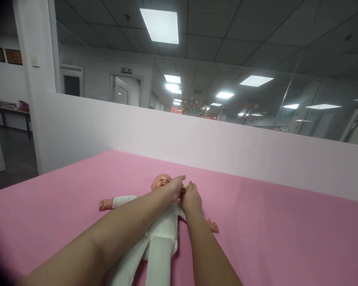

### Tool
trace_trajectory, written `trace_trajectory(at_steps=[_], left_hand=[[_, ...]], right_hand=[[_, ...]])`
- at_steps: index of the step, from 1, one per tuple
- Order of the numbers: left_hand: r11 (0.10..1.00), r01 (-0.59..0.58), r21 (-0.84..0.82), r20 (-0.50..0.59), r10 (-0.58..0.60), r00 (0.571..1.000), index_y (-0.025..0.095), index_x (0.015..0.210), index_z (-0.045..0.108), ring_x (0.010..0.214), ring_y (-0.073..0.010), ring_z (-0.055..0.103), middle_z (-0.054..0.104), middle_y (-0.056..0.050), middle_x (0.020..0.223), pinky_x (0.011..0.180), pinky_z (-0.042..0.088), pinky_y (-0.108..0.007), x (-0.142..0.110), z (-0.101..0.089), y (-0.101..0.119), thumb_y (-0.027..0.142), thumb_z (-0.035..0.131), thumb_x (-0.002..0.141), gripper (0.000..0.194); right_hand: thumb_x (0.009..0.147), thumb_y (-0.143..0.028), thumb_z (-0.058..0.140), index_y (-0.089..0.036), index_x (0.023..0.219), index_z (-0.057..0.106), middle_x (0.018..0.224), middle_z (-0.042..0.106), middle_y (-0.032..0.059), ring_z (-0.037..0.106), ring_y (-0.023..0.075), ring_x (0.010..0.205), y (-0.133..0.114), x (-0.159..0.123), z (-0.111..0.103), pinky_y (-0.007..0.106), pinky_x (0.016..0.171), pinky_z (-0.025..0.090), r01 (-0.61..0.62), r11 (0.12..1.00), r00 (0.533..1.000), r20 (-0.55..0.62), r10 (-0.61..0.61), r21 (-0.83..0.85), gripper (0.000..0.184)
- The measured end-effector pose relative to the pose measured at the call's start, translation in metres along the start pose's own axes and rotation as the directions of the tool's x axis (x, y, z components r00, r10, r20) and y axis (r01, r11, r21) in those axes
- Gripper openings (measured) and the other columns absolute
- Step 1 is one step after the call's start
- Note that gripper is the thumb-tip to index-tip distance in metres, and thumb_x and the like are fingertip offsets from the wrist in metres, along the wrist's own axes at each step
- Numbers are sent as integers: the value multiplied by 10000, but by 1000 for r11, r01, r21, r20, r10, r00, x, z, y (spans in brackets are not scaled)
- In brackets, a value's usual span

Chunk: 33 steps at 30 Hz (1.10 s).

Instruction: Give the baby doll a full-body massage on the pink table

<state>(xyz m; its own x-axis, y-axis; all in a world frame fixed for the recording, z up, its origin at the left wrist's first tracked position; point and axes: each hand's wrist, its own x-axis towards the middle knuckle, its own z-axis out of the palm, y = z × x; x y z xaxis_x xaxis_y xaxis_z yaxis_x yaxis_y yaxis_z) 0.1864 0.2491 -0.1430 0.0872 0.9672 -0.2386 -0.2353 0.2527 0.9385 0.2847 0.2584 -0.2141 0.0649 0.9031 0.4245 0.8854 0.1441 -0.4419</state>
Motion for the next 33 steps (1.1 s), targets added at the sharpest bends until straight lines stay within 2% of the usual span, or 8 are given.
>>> trace_trajectory(at_steps=[6, 11, 15, 18, 22, 25, 28, 33], left_hand=[[931, -94, -353, 38, 115, 993, 88, 1156, 618, 1135, -272, 714, 678, -238, 1246, 936, 606, -322, -33, -52, 13, 501, 554, 970, 457], [823, -91, -561, 57, 148, 987, 37, 1283, 603, 1140, -303, 731, 700, -265, 1252, 941, 630, -364, -58, -115, 5, 473, 578, 974, 535], [785, -63, -616, 122, 174, 977, 18, 1271, 621, 1109, -306, 745, 722, -270, 1218, 964, 623, -380, -60, -140, -18, 536, 559, 981, 597], [778, -75, -623, 124, 194, 973, 35, 1180, 663, 1055, -306, 760, 749, -255, 1144, 945, 626, -389, -58, -139, -30, 585, 539, 983, 596], [756, 27, -654, 209, 146, 967, 69, 1165, 673, 1042, -347, 760, 760, -242, 1111, 942, 619, -470, -63, -129, -26, 664, 461, 982, 658], [726, 46, -686, 220, 147, 964, 48, 1232, 649, 1050, -360, 757, 750, -260, 1129, 946, 611, -509, -66, -130, -18, 574, 372, 1019, 631], [712, -22, -702, 128, 156, 979, 20, 1277, 627, 1062, -351, 755, 740, -277, 1143, 928, 621, -483, -63, -141, -13, 497, 371, 1021, 599], [673, -94, -733, 34, 175, 984, 27, 1359, 582, 1140, -338, 731, 693, -286, 1273, 918, 631, -428, -52, -163, -9, 585, 400, 1000, 688]], right_hand=[[968, -196, 428, -69, 1511, 507, 1495, 554, 217, 613, 349, 1287, 4, -5, 6, 437, 1019, 506, 44, 999, 994, -102, -42, 15, 563], [929, -156, 430, -18, 1446, 565, 1526, 519, 230, 458, 369, 1438, 0, -4, 5, 506, 1202, 363, 111, 994, 965, -241, -108, 1, 551], [977, -285, 469, -122, 1389, 629, 1474, 596, 150, 508, 285, 1404, -31, -26, -9, 456, 1211, 403, 465, 878, 846, -351, -401, 117, 470], [998, -385, 528, -168, 1493, 545, 1551, 539, 116, 464, 265, 1465, -69, -55, -19, 458, 1248, 368, 693, 692, 720, -213, -660, 201, 541], [1028, -511, 519, -154, 1621, 371, 1659, 385, 126, 335, 299, 1553, -97, -78, -24, 550, 1306, 200, 798, 577, 572, 84, -816, 176, 708], [1048, -556, 487, -152, 1634, 345, 1684, 323, 120, 251, 321, 1587, -96, -77, -25, 608, 1310, 68, 774, 630, 611, 189, -769, 65, 726], [1060, -558, 458, -141, 1611, 395, 1676, 334, 119, 214, 334, 1596, -94, -75, -28, 623, 1304, 51, 742, 670, 645, 248, -723, 23, 693], [1106, -489, 366, -142, 1635, 337, 1661, 365, 134, 326, 267, 1562, -106, -89, -36, 541, 1317, 142, 781, 589, 496, 365, -788, 208, 633]])
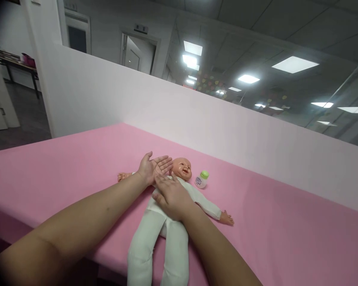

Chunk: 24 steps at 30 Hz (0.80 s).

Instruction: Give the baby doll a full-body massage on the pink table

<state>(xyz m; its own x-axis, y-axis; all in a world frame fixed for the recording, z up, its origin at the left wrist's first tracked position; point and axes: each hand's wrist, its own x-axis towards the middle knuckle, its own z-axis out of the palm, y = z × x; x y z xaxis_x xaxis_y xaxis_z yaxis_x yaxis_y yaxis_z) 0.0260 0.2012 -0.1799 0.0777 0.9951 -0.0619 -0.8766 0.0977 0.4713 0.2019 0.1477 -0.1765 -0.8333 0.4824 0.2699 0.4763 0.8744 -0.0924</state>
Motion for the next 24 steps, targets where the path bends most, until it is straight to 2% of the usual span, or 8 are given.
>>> trace_trajectory(at_steps=[2, 5, 8, 11, 13, 16, 20, 24], left_hand=[[1000, -14, -9, 6, 14, 1000, 46, 1371, 579, 1167, -342, 720, 683, -276, 1308, 932, 627, -431, 0, 1, -1, 635, 406, 989, 723], [1000, 28, 15, 14, -28, 1000, 45, 1348, 601, 1167, -356, 718, 692, -285, 1286, 930, 626, -449, -7, 11, -12, 673, 401, 980, 754], [993, 104, 49, 55, -107, 993, 52, 1328, 620, 1178, -365, 710, 698, -285, 1277, 955, 611, -477, -16, 23, -26, 668, 393, 982, 743], [983, 163, 90, 79, -170, 982, 49, 1329, 622, 1201, -380, 694, 689, -286, 1297, 991, 589, -511, -22, 30, -33, 696, 365, 974, 781], [983, 150, 102, 84, -159, 984, 46, 1338, 617, 1211, -383, 688, 684, -287, 1306, 1004, 581, -522, -22, 30, -30, 701, 354, 973, 795], [994, 50, 94, 68, -56, 996, 28, 1365, 593, 1226, -360, 685, 677, -291, 1314, 1016, 582, -475, -15, 21, -18, 670, 380, 979, 779], [997, -24, 68, -7, 24, 1000, 25, 1416, 549, 1229, -335, 688, 662, -281, 1349, 991, 599, -424, 0, 6, -1, 651, 370, 992, 777], [994, 13, 107, -89, -3, 996, 52, 1429, 552, 1206, -326, 702, 667, -249, 1364, 958, 612, -428, 5, 3, 1, 525, 305, 1026, 669]], right_hand=[[1100, -526, 369, -129, 1662, 248, 1679, 318, 159, 305, 276, 1571, -7, -1, 1, 538, 1310, 178, 40, 998, 999, -21, -39, 38, 699], [1062, -642, 387, -103, 1683, 115, 1711, 209, 186, 216, 323, 1597, -7, -2, 5, 554, 1302, 195, 39, 998, 997, -62, -35, 56, 866], [1022, -723, 401, -103, 1685, 19, 1730, 117, 181, 106, 345, 1616, -2, -3, 10, 576, 1308, 131, -21, 999, 996, -91, 24, 33, 985], [1030, -710, 397, -149, 1692, 47, 1736, 110, 151, 73, 343, 1620, 2, -2, 12, 612, 1303, 39, -123, 992, 986, -116, 121, -12, 936], [1031, -708, 391, -164, 1693, 103, 1737, 113, 139, 63, 350, 1620, 3, -1, 13, 633, 1292, 6, -197, 980, 973, -131, 191, -38, 903], [1023, -728, 379, -154, 1682, 188, 1727, 166, 147, 93, 360, 1616, 1, -1, 12, 643, 1284, -19, -240, 969, 966, -115, 232, -61, 895], [1023, -732, 373, -189, 1675, 236, 1686, 311, 140, 180, 360, 1602, -4, -2, 9, 659, 1270, -65, -177, 983, 984, -43, 175, -54, 860], [1015, -733, 397, -189, 1694, 110, 1711, 239, 133, 178, 340, 1605, -8, -2, 6, 624, 1288, -46, -93, 996, 995, -21, 93, -8, 916]])
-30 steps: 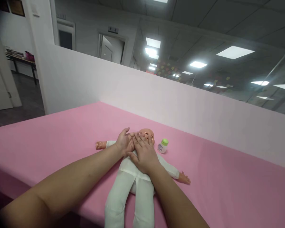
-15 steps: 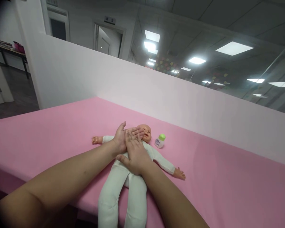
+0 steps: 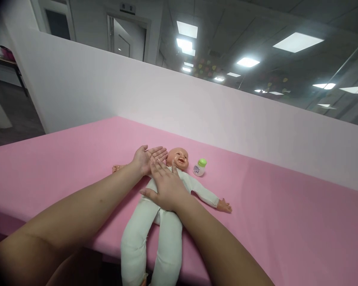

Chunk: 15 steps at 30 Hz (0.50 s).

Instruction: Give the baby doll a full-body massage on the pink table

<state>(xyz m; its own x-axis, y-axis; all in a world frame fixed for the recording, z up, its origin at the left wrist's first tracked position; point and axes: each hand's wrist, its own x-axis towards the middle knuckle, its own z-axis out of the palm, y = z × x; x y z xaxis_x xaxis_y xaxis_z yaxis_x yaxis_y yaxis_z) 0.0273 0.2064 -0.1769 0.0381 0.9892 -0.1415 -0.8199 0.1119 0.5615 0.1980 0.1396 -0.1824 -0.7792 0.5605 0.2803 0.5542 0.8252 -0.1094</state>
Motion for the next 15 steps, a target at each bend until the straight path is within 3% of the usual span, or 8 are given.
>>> trace_trajectory(at_steps=[5, 8, 11, 15], left_hand=[[996, 56, 66, 110, -63, 992, 53, 1405, 580, 1226, -340, 691, 670, -253, 1356, 999, 587, -477, -16, 19, -15, 475, 360, 985, 635], [989, 97, 107, 210, -118, 970, 72, 1379, 611, 1234, -370, 679, 679, -250, 1342, 1028, 560, -541, -27, 30, -24, 538, 374, 962, 669], [985, 121, 124, 238, -148, 960, 84, 1351, 633, 1200, -387, 691, 696, -250, 1306, 1040, 546, -578, -32, 34, -26, 598, 353, 959, 704], [997, 54, 53, 226, -65, 972, 23, 1368, 599, 1203, -360, 694, 684, -273, 1313, 1056, 556, -496, -29, 27, -13, 606, 341, 985, 743]], right_hand=[[996, -745, 439, -145, 1691, 20, 1735, 113, 152, 95, 337, 1619, -3, 0, -2, 595, 1301, -22, 21, 999, 999, -29, -20, 30, 1009], [994, -749, 434, -146, 1692, 16, 1744, 52, 137, 13, 329, 1625, -1, 1, -2, 594, 1297, -51, -35, 999, 996, -80, 37, 22, 1012], [951, -797, 468, -164, 1694, 65, 1746, 38, 128, -13, 347, 1623, 3, 2, 1, 621, 1279, -96, -130, 992, 984, -123, 129, 4, 1056], [920, -802, 513, -141, 1688, 134, 1741, 55, 144, -29, 368, 1619, 6, 4, 5, 649, 1256, -134, -218, 975, 965, -157, 211, -29, 1082]])
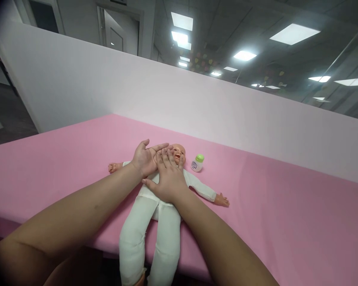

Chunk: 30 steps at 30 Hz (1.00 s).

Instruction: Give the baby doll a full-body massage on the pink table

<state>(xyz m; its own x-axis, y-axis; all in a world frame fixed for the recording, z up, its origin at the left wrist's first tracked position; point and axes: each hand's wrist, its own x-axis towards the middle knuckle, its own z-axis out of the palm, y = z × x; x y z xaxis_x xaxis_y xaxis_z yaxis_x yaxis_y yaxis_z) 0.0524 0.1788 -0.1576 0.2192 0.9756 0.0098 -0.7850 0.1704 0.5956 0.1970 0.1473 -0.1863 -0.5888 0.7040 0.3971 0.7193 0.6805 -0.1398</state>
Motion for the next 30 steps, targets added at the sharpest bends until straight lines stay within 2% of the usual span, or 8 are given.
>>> trace_trajectory(at_steps=[3, 7, 10, 13, 18, 22, 26, 30], left_hand=[[998, -66, -16, -16, 65, 998, -3, 1401, 564, 1265, -342, 664, 650, -286, 1366, 1048, 564, -419, 3, -8, 12, 653, 368, 983, 802], [991, -127, -42, -66, 125, 990, 32, 1440, 539, 1291, -342, 648, 641, -270, 1392, 1033, 573, -424, 8, -16, 19, 697, 398, 969, 827], [993, -117, -21, -119, 113, 986, 53, 1441, 544, 1271, -344, 661, 651, -261, 1382, 1014, 582, -429, 11, -19, 17, 726, 418, 957, 839], [998, -67, 9, -104, 68, 992, 44, 1422, 561, 1251, -353, 673, 653, -270, 1372, 1012, 579, -430, 10, -15, 11, 752, 423, 947, 863], [1000, 9, 0, 8, -9, 1000, 86, 1409, 579, 1270, -367, 656, 653, -257, 1380, 1036, 560, -473, -1, 3, -7, 787, 472, 909, 868], [995, 94, 17, 50, -95, 994, 100, 1384, 604, 1242, -391, 666, 667, -251, 1358, 1056, 539, -540, -7, 11, -14, 786, 477, 908, 844], [1000, 12, 3, 28, -12, 1000, 39, 1446, 530, 1219, -387, 682, 670, -286, 1323, 1044, 551, -516, -3, 5, -5, 722, 460, 948, 848], [996, -85, 19, -20, 85, 996, 10, 1493, 477, 1290, -353, 647, 650, -288, 1357, 1053, 555, -419, 4, -7, 8, 694, 508, 934, 884]], right_hand=[[937, -754, 525, -124, 1677, 187, 1735, 116, 148, 27, 360, 1621, -1, -1, -1, 635, 1270, -107, 13, 1000, 1000, 21, -12, -19, 1030], [979, -666, 511, -104, 1668, 220, 1719, 206, 154, 133, 332, 1615, -5, -3, -8, 581, 1308, 2, 96, 995, 991, 96, -97, 14, 936], [984, -611, 538, -128, 1677, 188, 1715, 230, 142, 174, 318, 1609, -7, -4, -11, 569, 1313, 49, 190, 980, 971, 133, -197, 61, 915], [968, -607, 575, -154, 1687, 140, 1723, 198, 139, 169, 322, 1609, -8, -5, -11, 580, 1312, 56, 238, 967, 961, 120, -248, 96, 955], [952, -635, 595, -181, 1692, -21, 1750, 65, 118, 36, 315, 1626, -3, -5, -6, 573, 1315, 44, 185, 979, 981, 44, -189, 89, 1065], [891, -765, 597, -177, 1691, -34, 1753, -14, 103, -52, 326, 1623, 0, -2, -2, 589, 1308, -19, 76, 996, 997, 11, -76, 41, 1177], [880, -788, 585, -119, 1690, 37, 1746, 24, 143, -71, 358, 1617, 1, 1, 0, 633, 1289, -48, -36, 999, 999, 36, 36, 16, 1185], [947, -642, 579, -114, 1678, 174, 1739, 112, 141, 37, 334, 1625, -2, 0, -2, 601, 1304, -9, 19, 1000, 998, 64, -20, 11, 989]])
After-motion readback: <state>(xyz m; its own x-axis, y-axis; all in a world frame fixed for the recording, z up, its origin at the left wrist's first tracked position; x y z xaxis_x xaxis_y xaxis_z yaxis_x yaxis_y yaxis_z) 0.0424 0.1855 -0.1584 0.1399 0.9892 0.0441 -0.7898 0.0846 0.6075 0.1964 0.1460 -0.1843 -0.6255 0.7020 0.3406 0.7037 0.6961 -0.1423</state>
